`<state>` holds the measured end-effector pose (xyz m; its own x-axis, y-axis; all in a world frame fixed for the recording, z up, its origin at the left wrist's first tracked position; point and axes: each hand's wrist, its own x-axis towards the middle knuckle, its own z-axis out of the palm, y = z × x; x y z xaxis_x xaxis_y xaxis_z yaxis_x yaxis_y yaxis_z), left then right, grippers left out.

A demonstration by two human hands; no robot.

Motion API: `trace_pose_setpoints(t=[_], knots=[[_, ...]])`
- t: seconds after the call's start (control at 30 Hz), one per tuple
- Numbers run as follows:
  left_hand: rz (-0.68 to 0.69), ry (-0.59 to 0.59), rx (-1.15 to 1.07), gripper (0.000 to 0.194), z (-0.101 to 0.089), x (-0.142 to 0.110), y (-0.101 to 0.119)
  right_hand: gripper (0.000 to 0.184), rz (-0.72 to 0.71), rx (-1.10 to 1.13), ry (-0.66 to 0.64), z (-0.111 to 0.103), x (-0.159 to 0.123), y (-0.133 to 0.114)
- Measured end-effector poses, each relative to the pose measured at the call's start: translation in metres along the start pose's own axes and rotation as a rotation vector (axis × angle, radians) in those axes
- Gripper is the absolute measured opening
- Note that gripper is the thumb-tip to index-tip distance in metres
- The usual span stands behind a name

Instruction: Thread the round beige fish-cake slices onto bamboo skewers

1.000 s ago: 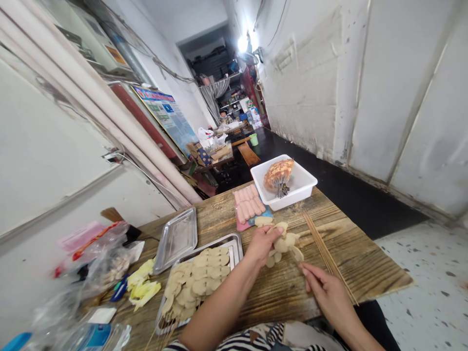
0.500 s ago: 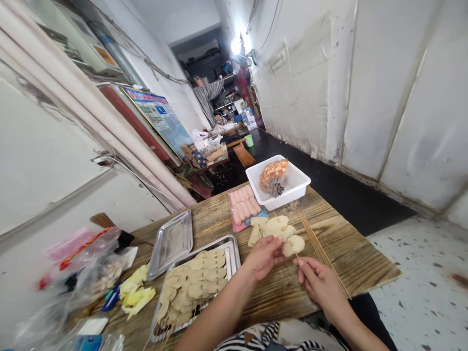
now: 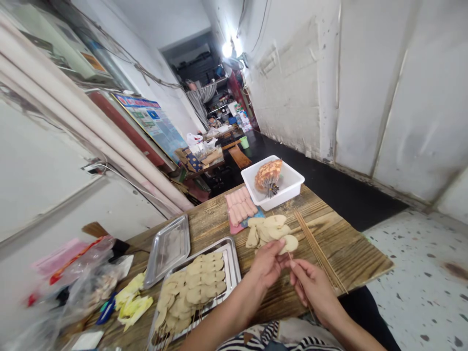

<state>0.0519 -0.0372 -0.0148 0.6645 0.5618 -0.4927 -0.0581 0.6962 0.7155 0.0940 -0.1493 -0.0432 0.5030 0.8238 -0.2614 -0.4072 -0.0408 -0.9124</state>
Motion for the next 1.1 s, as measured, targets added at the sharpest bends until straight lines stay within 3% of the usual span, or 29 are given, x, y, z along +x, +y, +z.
trace_pose_setpoints(t=[0.27, 0.5, 0.77, 0.9, 1.1], knots=[[0.063, 0.083, -0.001, 0.032, -0.001, 0.002, -0.002, 0.034, 0.036, 0.000, 0.027, 0.000, -0.003, 0.017], [0.061, 0.015, 0.023, 0.033, 0.003, -0.004, -0.005, 0.034, -0.001, 0.006, 0.048, -0.001, 0.001, 0.012], [0.204, 0.013, -0.085, 0.035, 0.002, 0.003, 0.022, 0.035, 0.014, -0.021, -0.005, -0.004, 0.002, 0.020], [0.172, 0.031, -0.069, 0.030, 0.002, 0.004, 0.032, 0.035, 0.015, -0.044, -0.037, -0.003, 0.000, 0.023], [0.156, 0.016, -0.068, 0.031, 0.002, 0.002, 0.029, 0.036, 0.014, -0.069, -0.021, -0.003, -0.001, 0.019]])
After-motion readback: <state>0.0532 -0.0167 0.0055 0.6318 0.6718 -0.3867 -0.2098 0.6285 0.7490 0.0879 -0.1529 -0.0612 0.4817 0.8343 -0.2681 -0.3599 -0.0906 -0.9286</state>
